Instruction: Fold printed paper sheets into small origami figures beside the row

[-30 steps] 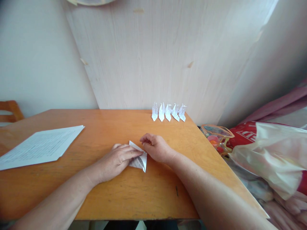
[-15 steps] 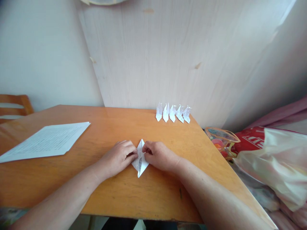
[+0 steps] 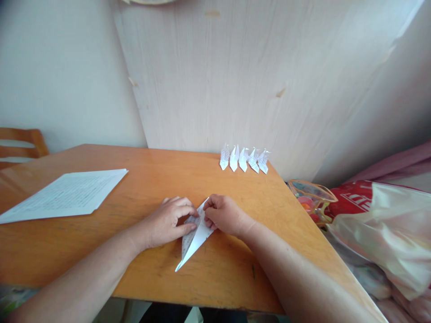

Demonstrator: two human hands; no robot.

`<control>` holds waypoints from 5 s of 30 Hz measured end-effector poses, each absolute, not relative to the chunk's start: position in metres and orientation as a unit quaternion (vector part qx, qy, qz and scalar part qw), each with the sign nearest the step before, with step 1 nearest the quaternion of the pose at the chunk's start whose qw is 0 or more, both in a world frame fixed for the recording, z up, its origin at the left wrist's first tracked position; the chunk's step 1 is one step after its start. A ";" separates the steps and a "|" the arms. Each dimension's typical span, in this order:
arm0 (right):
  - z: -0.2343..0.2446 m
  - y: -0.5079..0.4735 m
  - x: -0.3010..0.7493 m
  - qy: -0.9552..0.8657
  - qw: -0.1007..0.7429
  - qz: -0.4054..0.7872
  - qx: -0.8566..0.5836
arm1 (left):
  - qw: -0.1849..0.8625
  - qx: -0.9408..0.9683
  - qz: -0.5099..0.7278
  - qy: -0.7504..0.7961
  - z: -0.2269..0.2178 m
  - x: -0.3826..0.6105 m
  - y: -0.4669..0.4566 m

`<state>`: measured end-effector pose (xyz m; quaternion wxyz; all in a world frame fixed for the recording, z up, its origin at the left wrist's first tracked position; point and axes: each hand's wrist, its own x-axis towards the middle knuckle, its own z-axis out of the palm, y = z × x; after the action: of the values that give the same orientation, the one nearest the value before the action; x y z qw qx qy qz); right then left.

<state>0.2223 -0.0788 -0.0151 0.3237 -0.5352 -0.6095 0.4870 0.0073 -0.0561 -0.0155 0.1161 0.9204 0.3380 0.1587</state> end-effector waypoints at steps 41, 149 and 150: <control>-0.011 -0.081 0.203 -0.422 0.473 0.602 -0.485 | 0.121 0.904 0.093 0.400 0.011 0.011 -0.088; -0.005 -0.104 0.202 -0.844 0.162 0.109 -0.500 | -0.137 0.850 -0.002 0.509 0.015 0.007 -0.164; -0.005 -0.104 0.202 -0.844 0.162 0.110 -0.500 | -0.137 0.850 -0.004 0.509 0.015 0.007 -0.163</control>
<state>0.2019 -0.1037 -0.0052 0.1617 -0.4997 -0.8438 0.1104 0.0071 -0.1635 0.0145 -0.1369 0.8497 0.5091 -0.0036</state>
